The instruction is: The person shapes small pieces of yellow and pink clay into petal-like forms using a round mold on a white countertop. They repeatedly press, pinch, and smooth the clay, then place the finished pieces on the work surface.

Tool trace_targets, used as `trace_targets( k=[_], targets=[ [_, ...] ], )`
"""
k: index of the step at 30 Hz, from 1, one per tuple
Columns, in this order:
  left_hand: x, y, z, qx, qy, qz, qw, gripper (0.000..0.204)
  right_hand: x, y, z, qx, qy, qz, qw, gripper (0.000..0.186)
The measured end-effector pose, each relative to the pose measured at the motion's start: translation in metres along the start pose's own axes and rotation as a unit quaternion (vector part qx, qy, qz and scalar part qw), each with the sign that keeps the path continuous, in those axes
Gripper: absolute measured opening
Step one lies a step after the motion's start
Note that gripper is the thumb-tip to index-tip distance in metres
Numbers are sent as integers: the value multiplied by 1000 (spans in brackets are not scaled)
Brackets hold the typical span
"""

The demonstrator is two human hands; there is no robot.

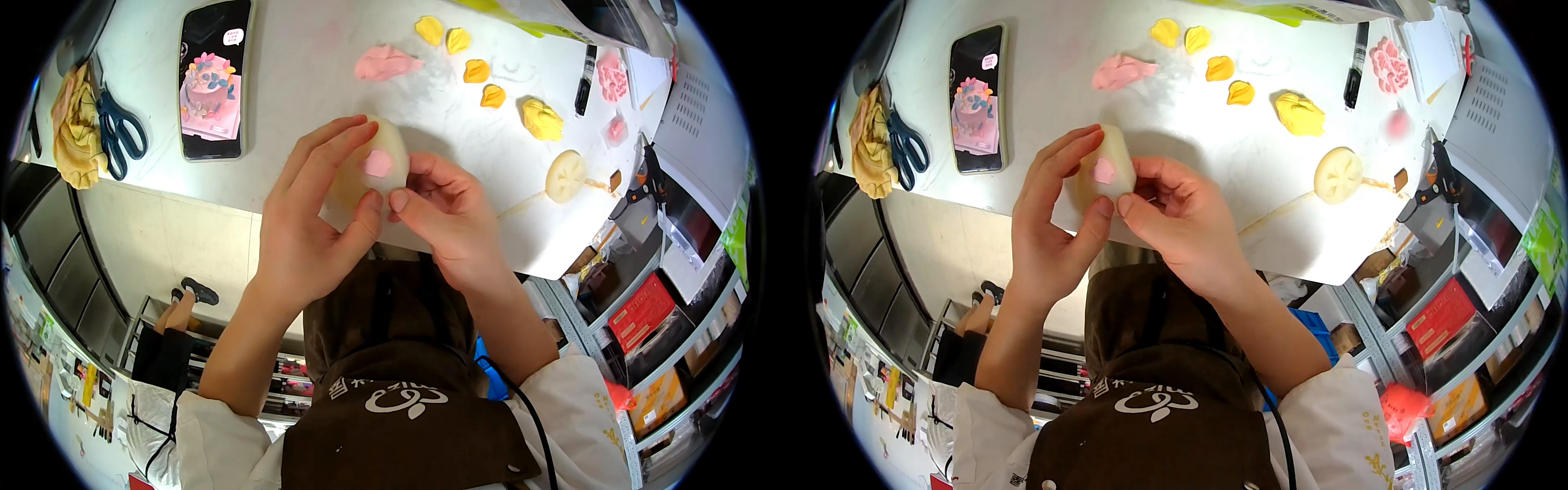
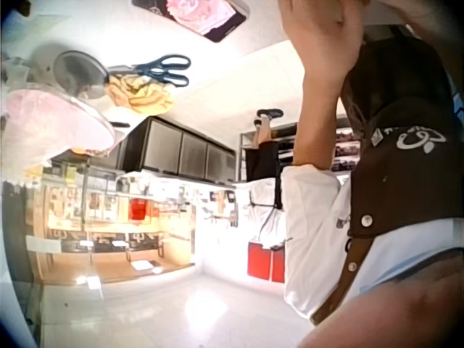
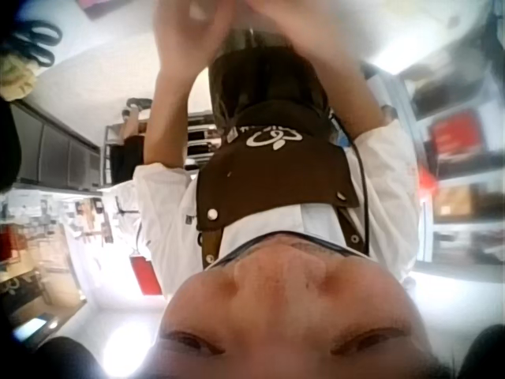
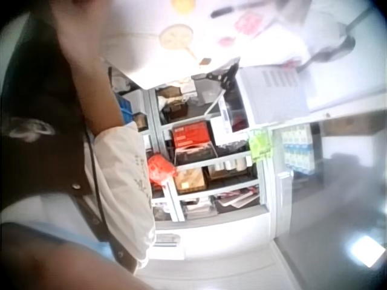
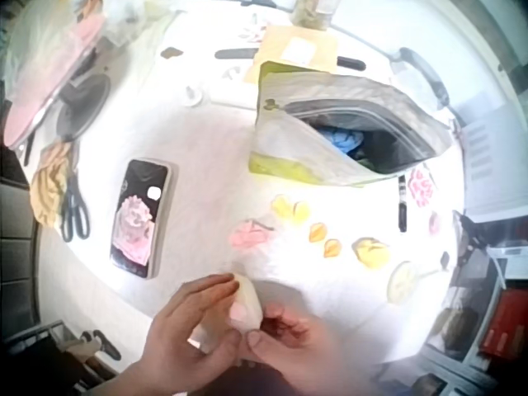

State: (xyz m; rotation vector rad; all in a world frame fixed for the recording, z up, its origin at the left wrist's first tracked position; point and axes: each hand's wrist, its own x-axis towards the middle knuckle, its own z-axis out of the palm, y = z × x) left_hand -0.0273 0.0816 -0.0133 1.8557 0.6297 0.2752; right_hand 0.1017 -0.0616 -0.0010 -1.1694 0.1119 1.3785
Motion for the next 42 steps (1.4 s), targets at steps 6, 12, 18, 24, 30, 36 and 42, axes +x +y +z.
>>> trace_targets(
  k=[6,12,18,24,30,36,42],
  targets=[
    [-2,-2,4,-104,-21,-76,991,59,0,-2,3,-16,5,-16,1000,34],
    [1,-4,5,-134,-44,-112,984,60,4,4,2,-62,10,-67,996,32],
    [2,6,-3,-268,-98,-233,930,63,0,7,-1,-33,-10,-39,999,32],
    [1,11,3,-362,-45,-251,897,55,-2,15,-3,-47,3,-81,996,33],
    [-5,9,17,-348,-1,-213,913,47,6,19,-10,-115,-32,-124,985,30],
    [0,7,14,-316,-13,-234,919,47,9,32,-13,-135,-17,-162,977,34],
    [-5,10,19,-322,37,-253,912,48,10,31,-9,-89,-8,-155,984,36]
  ],
)
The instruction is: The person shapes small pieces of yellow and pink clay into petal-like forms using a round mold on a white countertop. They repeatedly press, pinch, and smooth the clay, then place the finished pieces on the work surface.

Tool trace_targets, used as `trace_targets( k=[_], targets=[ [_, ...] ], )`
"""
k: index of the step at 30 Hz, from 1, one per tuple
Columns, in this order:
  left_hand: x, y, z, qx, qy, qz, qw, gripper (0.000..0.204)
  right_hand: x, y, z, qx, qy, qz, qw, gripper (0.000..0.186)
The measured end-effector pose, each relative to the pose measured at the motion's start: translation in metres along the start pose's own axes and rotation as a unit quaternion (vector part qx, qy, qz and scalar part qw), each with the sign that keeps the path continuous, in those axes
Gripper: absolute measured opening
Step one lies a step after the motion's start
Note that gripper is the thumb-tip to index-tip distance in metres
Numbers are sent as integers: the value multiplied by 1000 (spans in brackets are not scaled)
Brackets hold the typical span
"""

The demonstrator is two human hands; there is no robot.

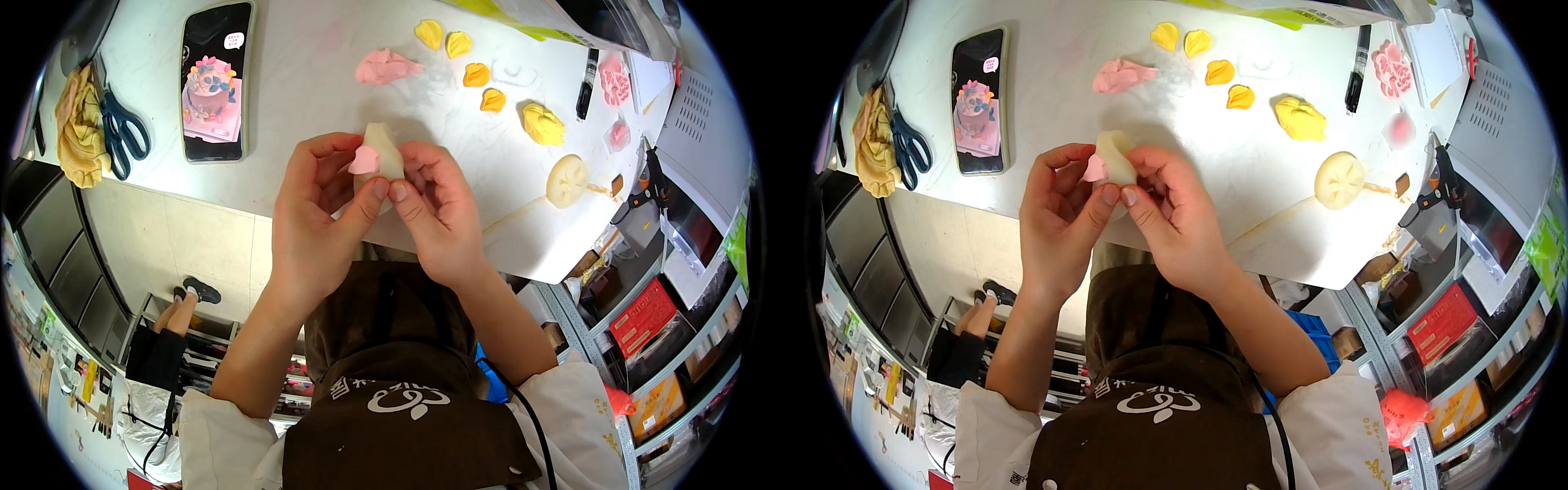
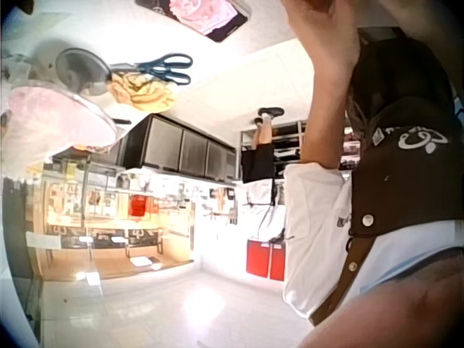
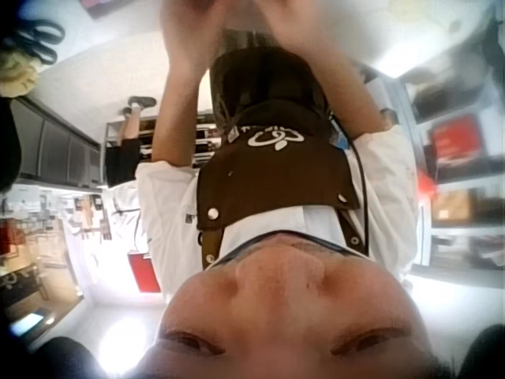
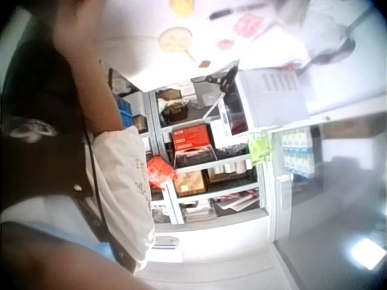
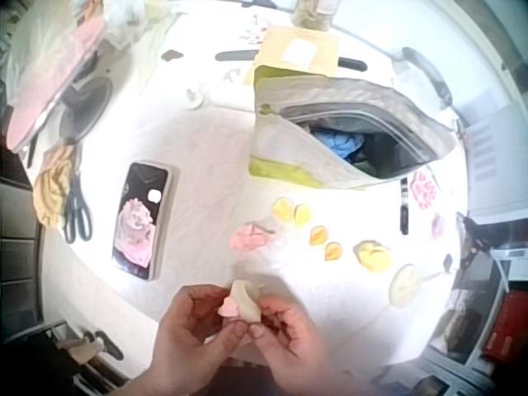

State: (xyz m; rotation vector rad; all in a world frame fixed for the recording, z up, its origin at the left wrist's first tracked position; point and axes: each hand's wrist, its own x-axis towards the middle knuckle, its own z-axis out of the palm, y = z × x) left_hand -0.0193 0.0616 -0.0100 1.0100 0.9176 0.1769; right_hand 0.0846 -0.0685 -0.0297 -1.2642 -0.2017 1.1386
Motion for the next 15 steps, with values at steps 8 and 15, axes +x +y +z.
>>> trace_targets(
  k=[8,15],
  targets=[
    [4,3,-13,-39,-42,-34,998,38,1,-1,3,7,-3,28,1000,36],
    [3,4,-17,-73,-55,-52,994,32,-1,-2,8,4,6,20,1000,40]
  ],
)
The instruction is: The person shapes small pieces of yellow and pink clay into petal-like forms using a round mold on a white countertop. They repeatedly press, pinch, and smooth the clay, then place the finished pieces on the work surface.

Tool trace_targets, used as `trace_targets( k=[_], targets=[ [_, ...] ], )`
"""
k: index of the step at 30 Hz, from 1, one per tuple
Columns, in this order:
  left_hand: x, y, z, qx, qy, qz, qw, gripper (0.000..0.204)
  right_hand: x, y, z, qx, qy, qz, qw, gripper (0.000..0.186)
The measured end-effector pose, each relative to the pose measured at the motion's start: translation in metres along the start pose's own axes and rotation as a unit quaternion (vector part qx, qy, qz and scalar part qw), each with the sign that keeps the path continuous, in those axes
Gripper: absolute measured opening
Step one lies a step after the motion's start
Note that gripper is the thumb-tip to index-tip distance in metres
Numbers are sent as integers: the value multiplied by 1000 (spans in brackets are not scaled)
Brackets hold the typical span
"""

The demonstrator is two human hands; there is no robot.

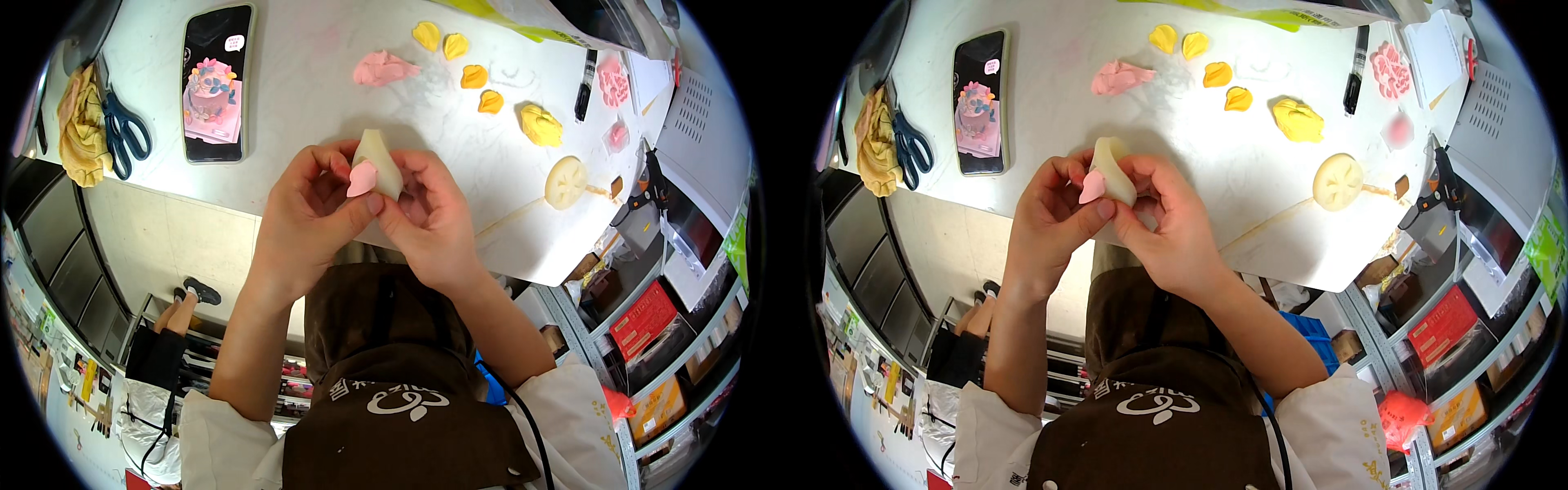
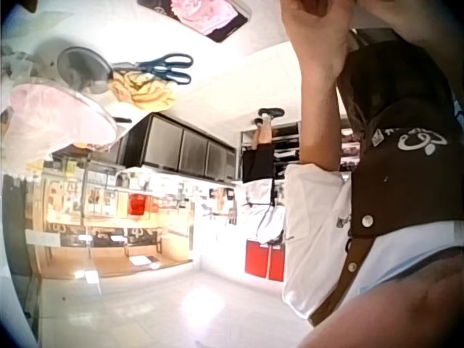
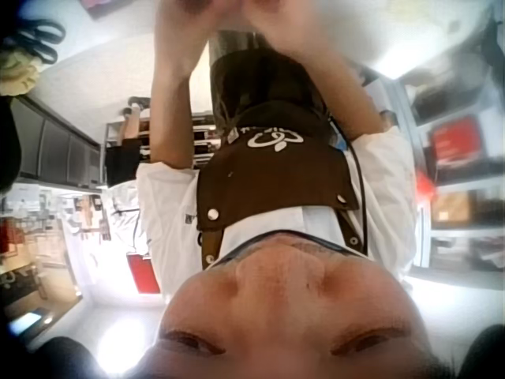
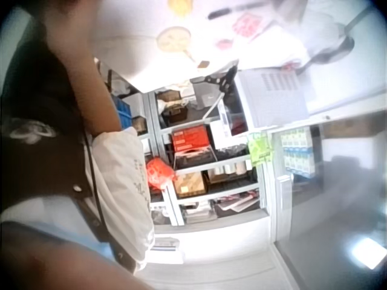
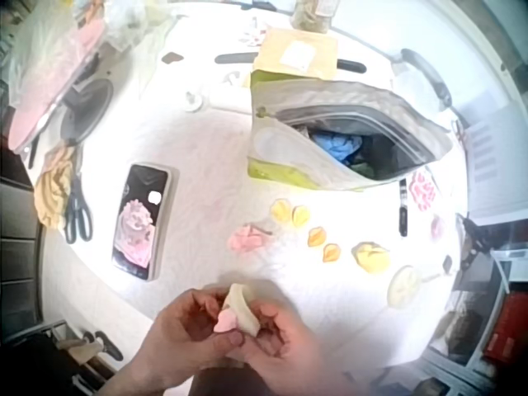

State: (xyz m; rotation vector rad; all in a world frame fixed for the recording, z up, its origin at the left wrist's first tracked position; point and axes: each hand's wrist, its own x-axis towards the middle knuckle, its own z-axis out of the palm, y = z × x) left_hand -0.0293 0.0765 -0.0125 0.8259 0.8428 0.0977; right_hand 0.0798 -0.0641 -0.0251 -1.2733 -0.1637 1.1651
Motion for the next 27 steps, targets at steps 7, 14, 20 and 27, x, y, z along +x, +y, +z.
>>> trace_targets(
  k=[7,14,20,27],
  targets=[
    [-3,7,0,131,35,57,989,33,-4,-4,0,-57,28,-30,998,44],
    [4,32,-2,433,-24,182,883,35,-4,-15,-6,-89,50,-41,994,42],
    [3,30,0,332,21,172,927,26,-6,-23,-8,-51,81,-20,995,47],
    [5,16,-6,-60,36,-59,996,43,-8,-45,-34,-463,49,-61,883,41]
  ],
)
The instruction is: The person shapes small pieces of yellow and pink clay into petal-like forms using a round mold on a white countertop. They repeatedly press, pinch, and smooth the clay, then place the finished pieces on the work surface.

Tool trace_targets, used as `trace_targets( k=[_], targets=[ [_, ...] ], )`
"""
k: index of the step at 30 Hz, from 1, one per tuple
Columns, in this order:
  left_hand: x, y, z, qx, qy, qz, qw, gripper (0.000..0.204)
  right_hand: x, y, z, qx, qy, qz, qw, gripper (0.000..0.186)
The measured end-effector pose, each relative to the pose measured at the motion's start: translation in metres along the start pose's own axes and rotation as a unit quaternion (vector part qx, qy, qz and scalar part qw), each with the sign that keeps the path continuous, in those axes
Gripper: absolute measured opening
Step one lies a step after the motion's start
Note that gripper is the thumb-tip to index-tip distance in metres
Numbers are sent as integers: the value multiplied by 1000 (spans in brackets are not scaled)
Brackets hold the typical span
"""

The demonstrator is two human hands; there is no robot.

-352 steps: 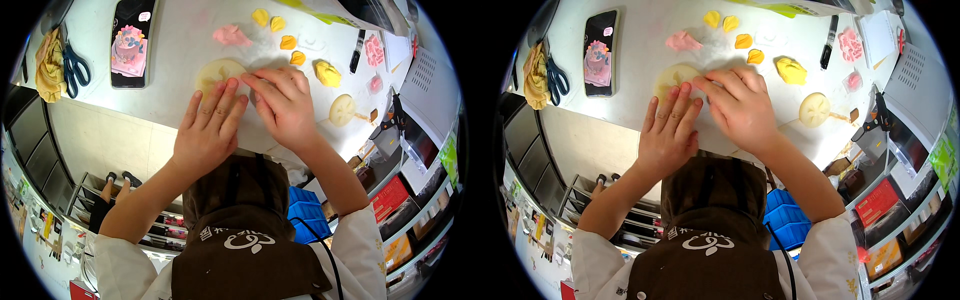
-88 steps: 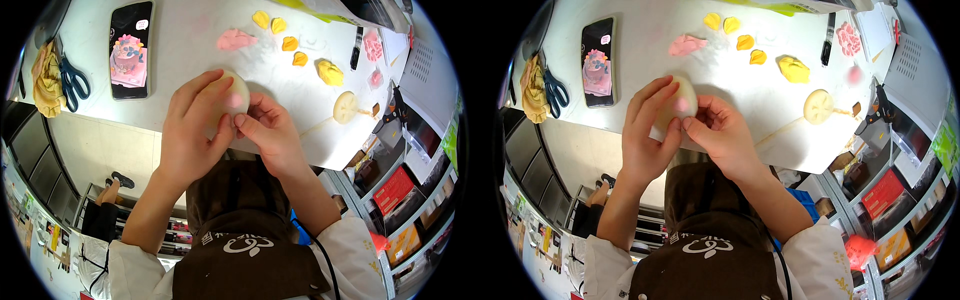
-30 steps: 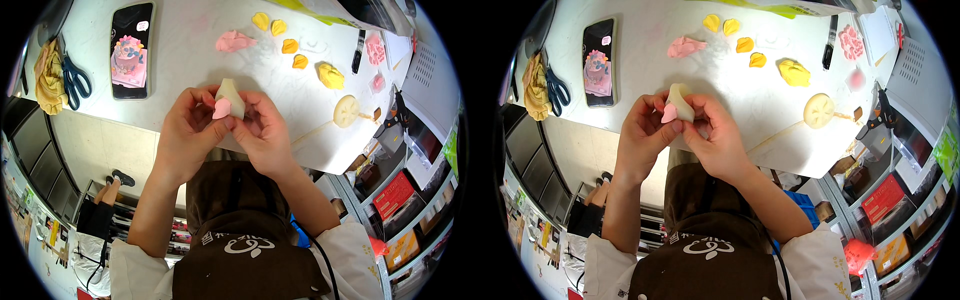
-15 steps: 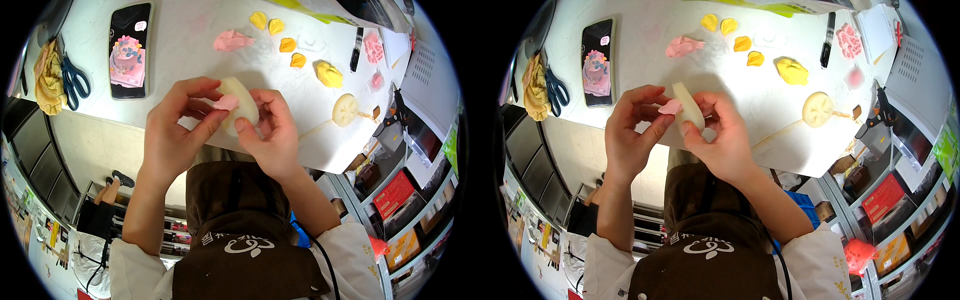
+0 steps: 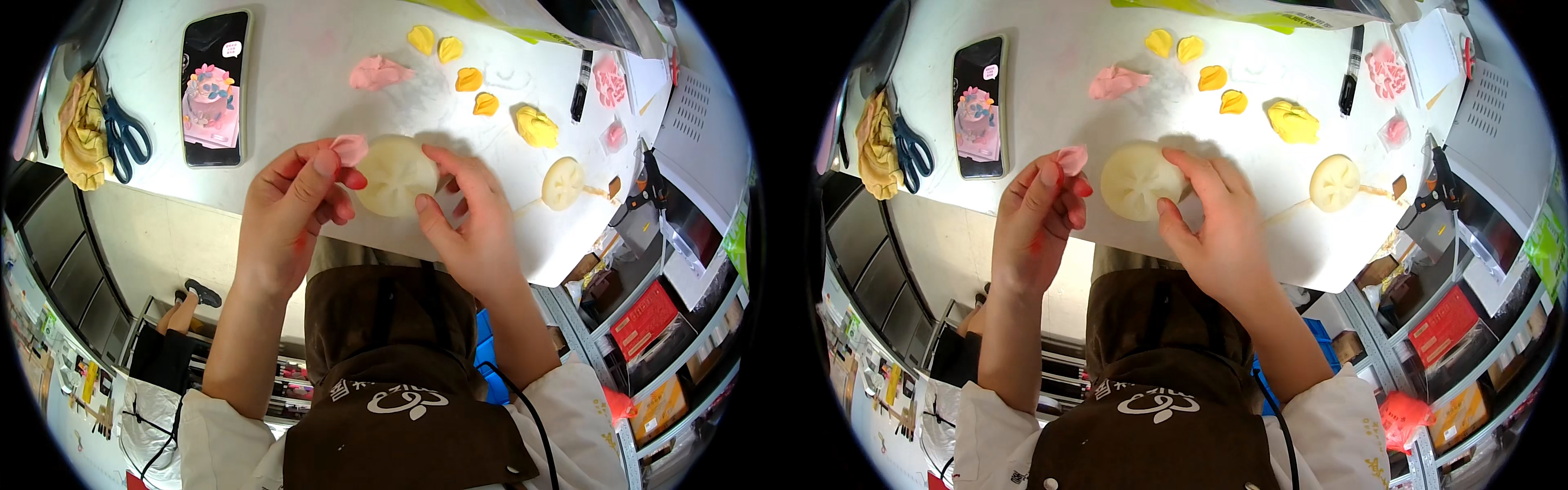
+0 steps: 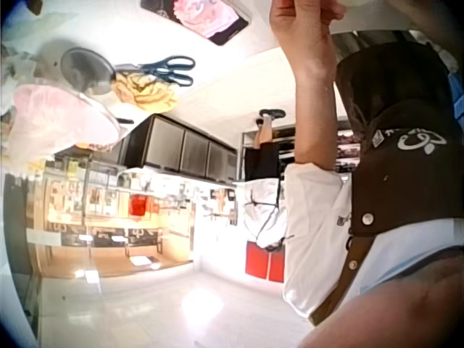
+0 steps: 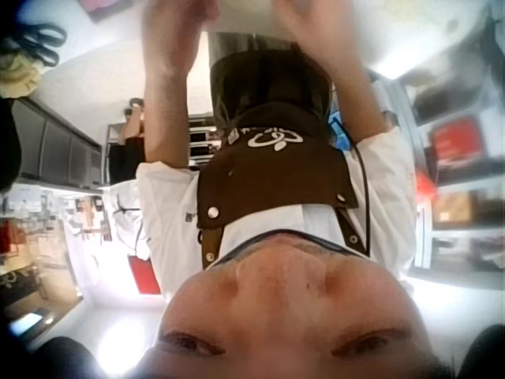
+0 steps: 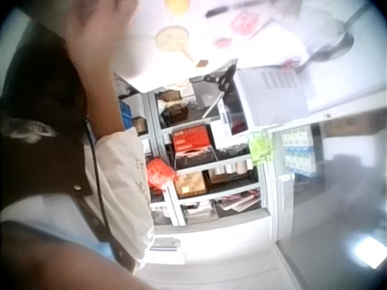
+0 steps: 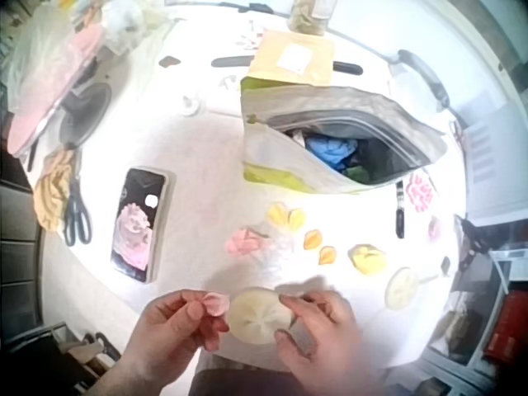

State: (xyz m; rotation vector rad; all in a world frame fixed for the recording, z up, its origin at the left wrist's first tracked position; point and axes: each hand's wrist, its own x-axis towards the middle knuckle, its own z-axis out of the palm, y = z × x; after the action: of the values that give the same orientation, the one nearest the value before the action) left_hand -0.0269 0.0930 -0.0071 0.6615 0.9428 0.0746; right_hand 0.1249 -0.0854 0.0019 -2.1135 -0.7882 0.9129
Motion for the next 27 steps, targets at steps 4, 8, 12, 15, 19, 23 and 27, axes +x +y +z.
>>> trace_targets(
  k=[4,8,12,15,19,23,27],
  targets=[
    [-4,-2,10,15,-20,-9,1000,42,8,-10,-6,-17,81,-93,992,33],
    [-5,-2,14,54,-57,30,996,37,18,-24,-12,164,28,-53,985,30],
    [-13,3,20,50,-69,63,994,31,20,-26,-14,188,1,-77,979,26],
    [-16,4,22,53,-70,76,993,30,21,-28,-13,200,5,-114,973,22],
    [-19,3,25,103,-61,91,989,29,22,-29,-13,200,15,-129,971,19],
    [-23,5,29,186,-54,141,971,24,22,-29,-15,182,6,-142,973,18],
    [-23,6,31,236,-50,181,953,19,21,-29,-17,170,-9,-147,974,20]
  ],
)
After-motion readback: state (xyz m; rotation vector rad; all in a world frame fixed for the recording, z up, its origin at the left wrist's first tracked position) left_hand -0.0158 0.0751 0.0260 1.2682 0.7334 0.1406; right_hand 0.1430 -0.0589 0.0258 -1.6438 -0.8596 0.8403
